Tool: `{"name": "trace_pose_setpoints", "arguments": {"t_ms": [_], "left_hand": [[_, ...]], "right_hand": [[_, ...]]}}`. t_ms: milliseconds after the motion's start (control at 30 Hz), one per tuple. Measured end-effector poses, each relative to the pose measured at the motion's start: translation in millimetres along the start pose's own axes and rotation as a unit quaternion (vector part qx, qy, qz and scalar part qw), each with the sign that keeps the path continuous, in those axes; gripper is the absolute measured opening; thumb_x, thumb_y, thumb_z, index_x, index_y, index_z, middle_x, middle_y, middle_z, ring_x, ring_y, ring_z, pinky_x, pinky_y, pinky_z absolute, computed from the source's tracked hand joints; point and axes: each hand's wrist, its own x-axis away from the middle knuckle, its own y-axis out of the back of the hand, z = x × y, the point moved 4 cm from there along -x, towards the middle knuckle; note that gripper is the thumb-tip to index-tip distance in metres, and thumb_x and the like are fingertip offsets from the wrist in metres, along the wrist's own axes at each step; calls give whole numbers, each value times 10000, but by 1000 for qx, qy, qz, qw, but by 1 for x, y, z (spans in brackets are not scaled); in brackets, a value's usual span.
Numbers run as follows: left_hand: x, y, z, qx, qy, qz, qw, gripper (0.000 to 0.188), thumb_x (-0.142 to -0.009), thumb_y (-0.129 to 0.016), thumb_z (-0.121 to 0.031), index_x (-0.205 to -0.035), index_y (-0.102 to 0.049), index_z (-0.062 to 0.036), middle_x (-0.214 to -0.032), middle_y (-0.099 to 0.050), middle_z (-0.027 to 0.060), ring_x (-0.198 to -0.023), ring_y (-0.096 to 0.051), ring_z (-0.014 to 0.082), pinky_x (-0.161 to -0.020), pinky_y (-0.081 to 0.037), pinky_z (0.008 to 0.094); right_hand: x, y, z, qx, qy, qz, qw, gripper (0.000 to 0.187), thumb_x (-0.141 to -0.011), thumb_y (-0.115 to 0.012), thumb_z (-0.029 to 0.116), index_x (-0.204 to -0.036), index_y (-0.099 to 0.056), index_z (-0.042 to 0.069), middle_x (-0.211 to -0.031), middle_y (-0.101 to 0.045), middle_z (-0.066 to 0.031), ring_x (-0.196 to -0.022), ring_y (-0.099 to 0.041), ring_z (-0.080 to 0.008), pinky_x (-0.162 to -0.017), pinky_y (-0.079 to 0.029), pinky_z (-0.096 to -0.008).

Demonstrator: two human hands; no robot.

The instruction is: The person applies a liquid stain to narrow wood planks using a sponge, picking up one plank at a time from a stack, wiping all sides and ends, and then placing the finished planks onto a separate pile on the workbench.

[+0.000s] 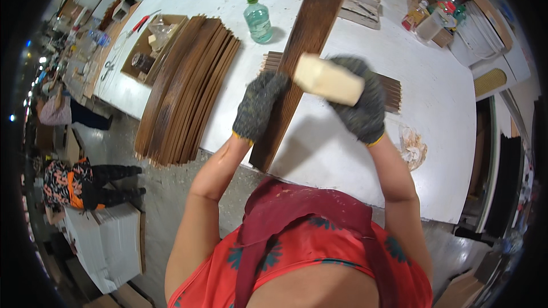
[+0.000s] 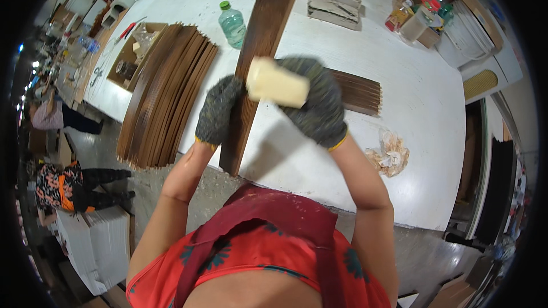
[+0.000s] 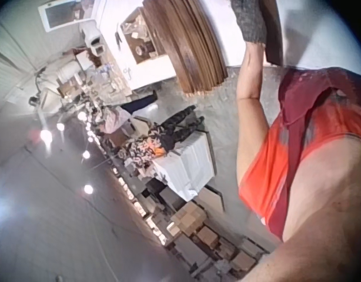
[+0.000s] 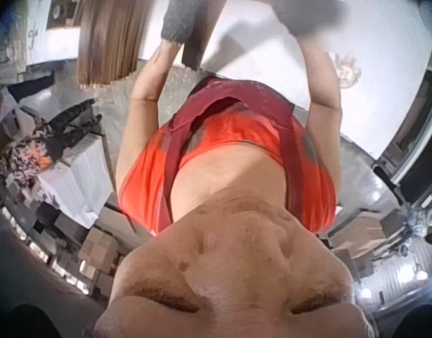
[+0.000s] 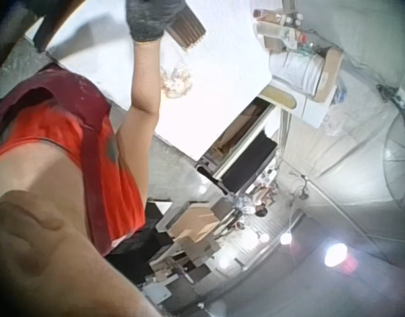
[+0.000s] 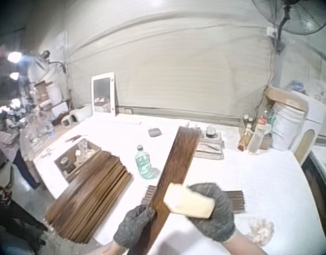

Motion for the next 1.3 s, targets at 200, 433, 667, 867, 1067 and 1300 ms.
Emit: {"name": "trace_pose_setpoints", "arguments": {"t_ms": [200,433,667,867,1067,1300], "left_hand": [[-44,17,25,274,85,-97,953,253,-888,-487,-141,-1102,-568,-34,-1090,-578,104,-989,-549,199,-886,-425,313],[-66,34,2,384,170,-124,899,334,-835,-602,-312,-1037,-599,-46,-945,-614,65,-841,-575,137,-744,-474,270],[-67,14,17,408,178,-124,887,344,-825,-615,-312,-1033,-596,-39,-931,-613,73,-814,-576,136,-720,-468,263],[-70,2,30,318,166,-91,929,331,-879,-509,-215,-1144,-542,-19,-1107,-570,106,-1009,-531,177,-867,-418,275],[-33,-8,9,-99,-147,12,984,334,-837,-476,-40,-1167,-526,-26,-1170,-541,160,-1081,-512,275,-940,-400,343],[-1,-16,-3,147,195,19,969,252,-849,-570,-214,-1007,-599,-20,-910,-610,64,-842,-534,153,-755,-428,283]], "right_hand": [[68,-71,9,-30,97,218,971,400,-637,-669,120,-1015,-557,54,-1009,-557,-121,-937,-531,-304,-849,-415,-388],[111,-54,-4,-73,-86,263,958,401,-643,-724,147,-1000,-564,56,-930,-596,-103,-872,-552,-295,-809,-441,-377],[62,-17,22,-97,18,208,973,361,-666,-710,153,-983,-571,49,-953,-595,-105,-898,-574,-264,-815,-461,-361],[84,-50,24,-3,212,280,936,416,-644,-624,162,-1049,-595,68,-1071,-579,-143,-981,-564,-309,-876,-431,-420],[23,-17,12,79,186,227,953,503,-644,-626,122,-1135,-539,58,-1145,-543,-137,-1071,-511,-304,-953,-377,-420],[-67,66,-2,193,226,-40,954,477,-665,-670,74,-1121,-530,52,-1078,-565,-103,-1030,-527,-282,-916,-405,-377]]}}
